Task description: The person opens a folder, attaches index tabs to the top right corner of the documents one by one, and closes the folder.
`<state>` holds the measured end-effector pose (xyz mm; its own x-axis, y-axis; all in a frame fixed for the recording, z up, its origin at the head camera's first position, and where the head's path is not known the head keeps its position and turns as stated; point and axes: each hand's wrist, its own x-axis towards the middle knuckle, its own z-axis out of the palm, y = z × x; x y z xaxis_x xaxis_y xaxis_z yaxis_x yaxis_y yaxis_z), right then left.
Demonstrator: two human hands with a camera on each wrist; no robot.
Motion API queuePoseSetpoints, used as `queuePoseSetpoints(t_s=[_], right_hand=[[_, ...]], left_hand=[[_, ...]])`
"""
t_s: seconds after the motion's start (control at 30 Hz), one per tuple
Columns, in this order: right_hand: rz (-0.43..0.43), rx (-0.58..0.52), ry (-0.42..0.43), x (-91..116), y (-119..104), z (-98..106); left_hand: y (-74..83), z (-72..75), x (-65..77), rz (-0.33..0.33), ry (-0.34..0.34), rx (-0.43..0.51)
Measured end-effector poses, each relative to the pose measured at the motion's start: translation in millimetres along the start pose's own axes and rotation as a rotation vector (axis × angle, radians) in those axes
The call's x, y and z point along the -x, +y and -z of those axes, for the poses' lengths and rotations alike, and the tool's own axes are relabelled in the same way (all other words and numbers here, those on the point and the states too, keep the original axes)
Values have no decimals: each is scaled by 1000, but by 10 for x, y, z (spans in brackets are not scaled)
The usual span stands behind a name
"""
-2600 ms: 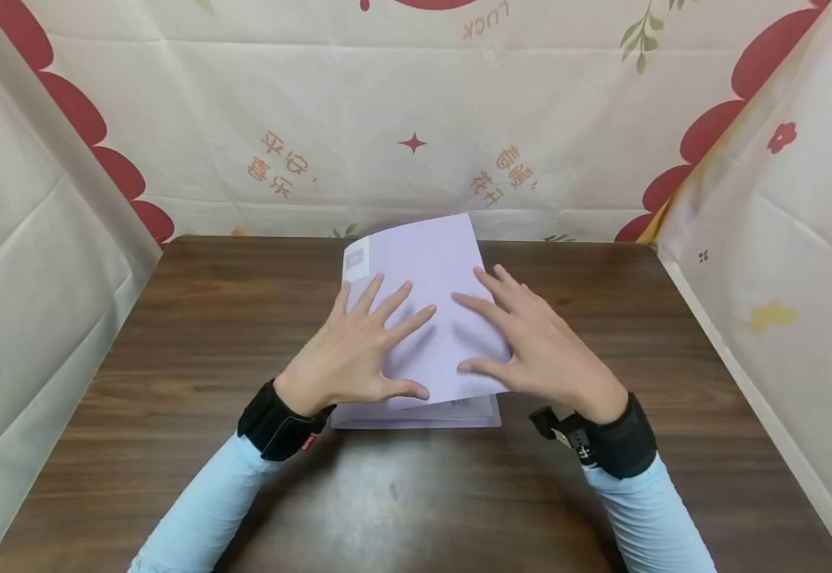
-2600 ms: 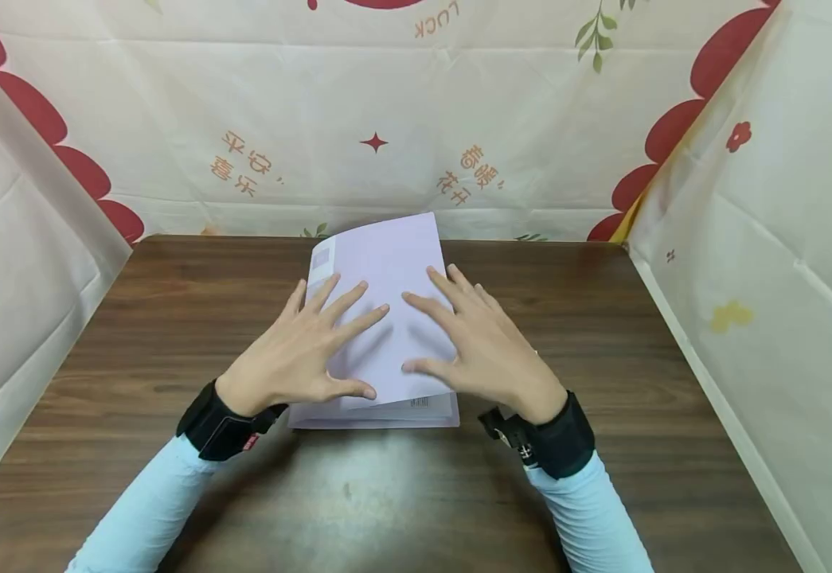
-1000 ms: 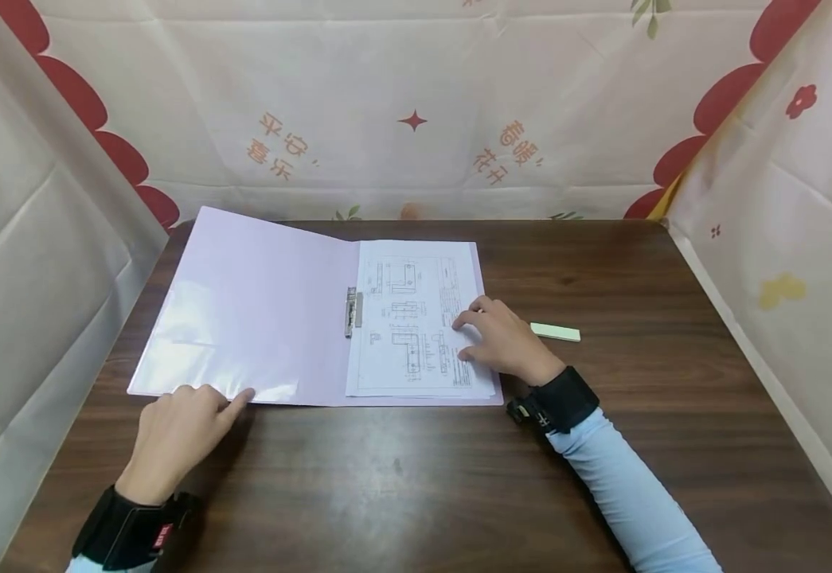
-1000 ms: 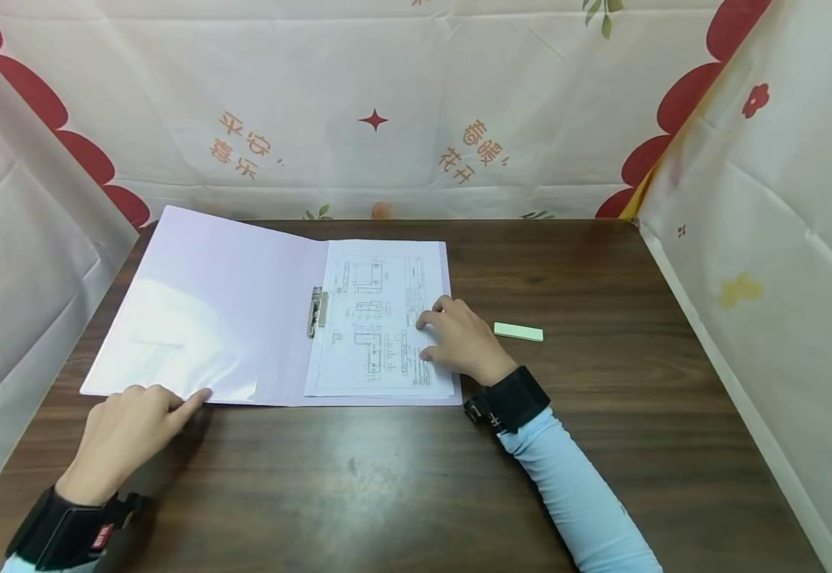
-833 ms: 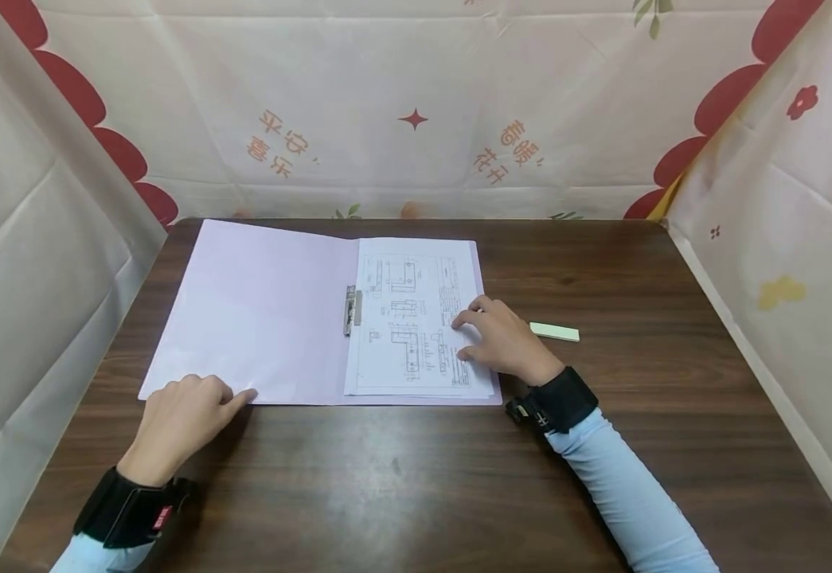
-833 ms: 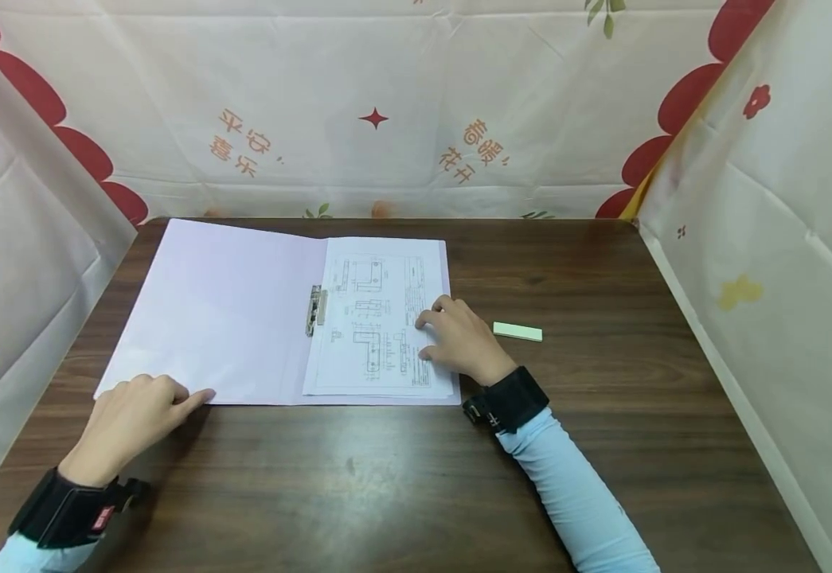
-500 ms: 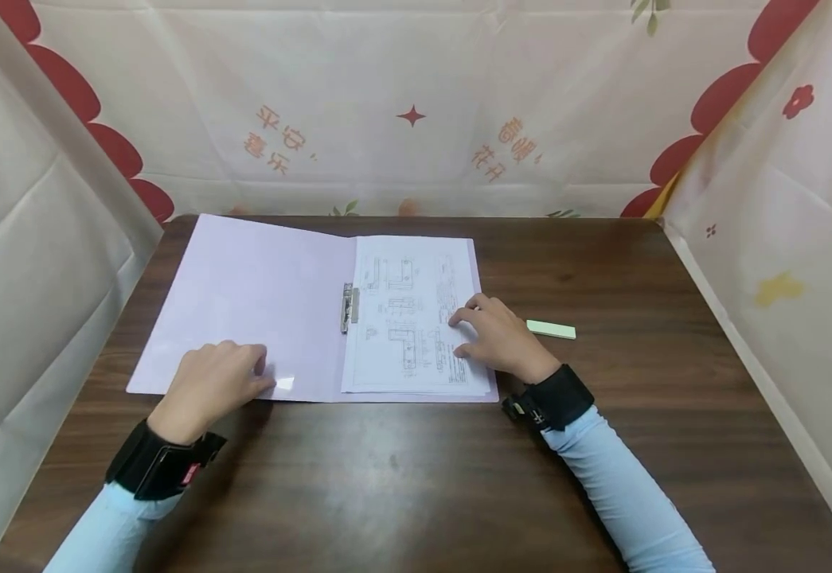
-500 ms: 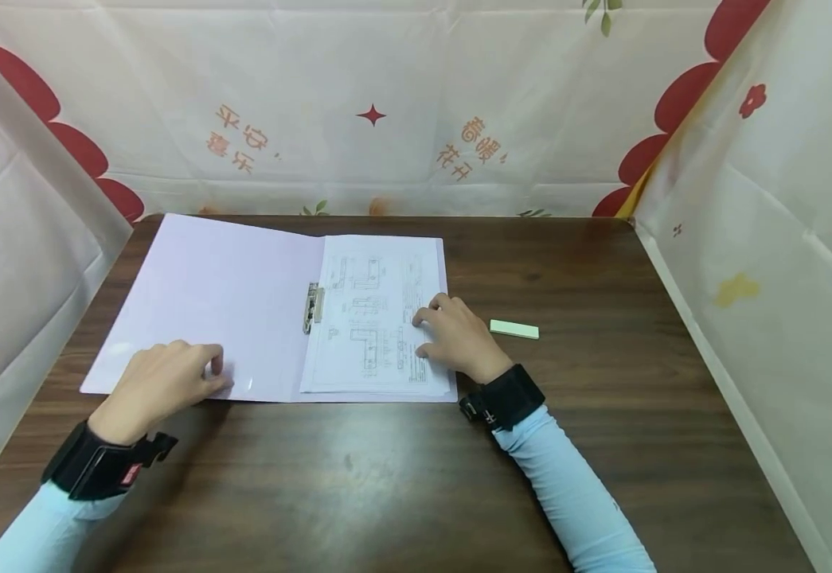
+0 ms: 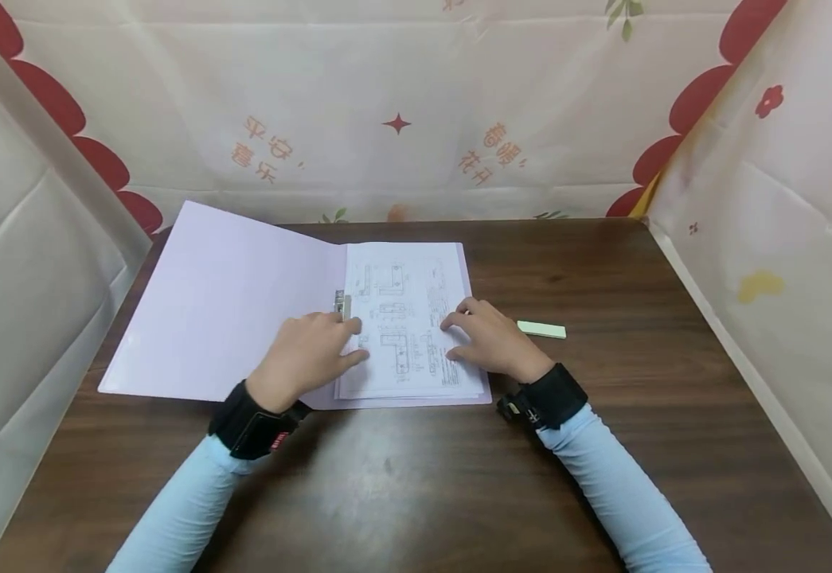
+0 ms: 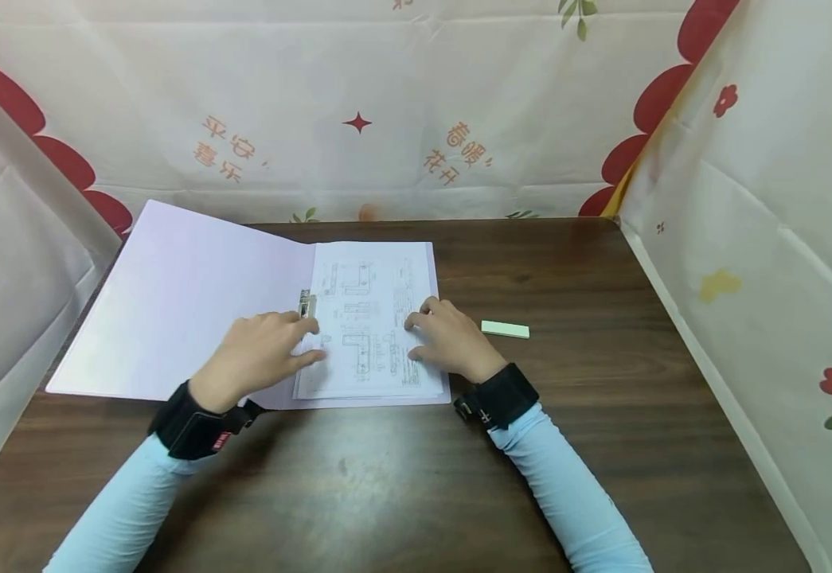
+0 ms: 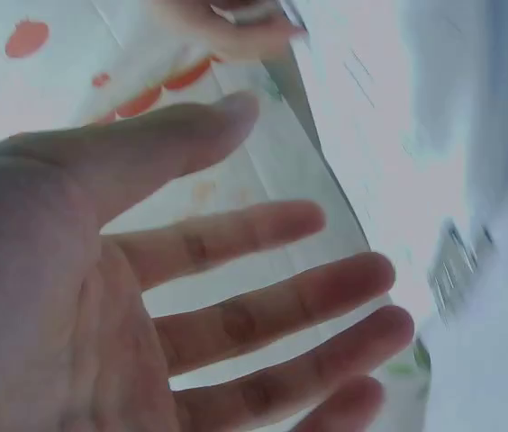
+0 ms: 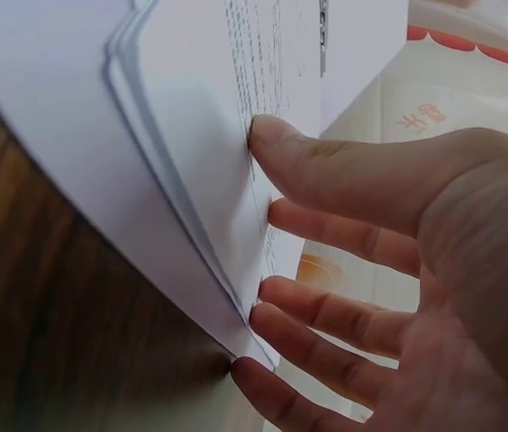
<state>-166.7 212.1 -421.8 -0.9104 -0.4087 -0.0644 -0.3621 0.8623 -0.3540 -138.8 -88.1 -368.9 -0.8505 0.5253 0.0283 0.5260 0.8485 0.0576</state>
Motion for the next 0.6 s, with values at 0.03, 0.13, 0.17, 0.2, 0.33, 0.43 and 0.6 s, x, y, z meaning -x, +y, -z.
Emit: queuePoseSetpoints(t_s=[0.03,0.13,0.17,0.2,0.33,0.43,0.6], right_hand=[[14,-13,5,-1,21,16],[-1,-51,78,11,114,129],[-31,-61,128,22,160,186],[-74,-71,183,44,212,249],[-350,-58,266,203,436,473],[-493,-14,156,321,565,569],[-577,10,-1,393,673,617]], left_hand=[[50,-13,-38,-21,-9,3],[148,-40,-117,-55,-21,9],[167,-42,-131,-58,-20,18],[179,-41,-139,-58,-18,28],[178,-33,-129,-49,-39,59],[165,-42,-117,-56,-50,67],[196,-55,-143,-89,-17,55]])
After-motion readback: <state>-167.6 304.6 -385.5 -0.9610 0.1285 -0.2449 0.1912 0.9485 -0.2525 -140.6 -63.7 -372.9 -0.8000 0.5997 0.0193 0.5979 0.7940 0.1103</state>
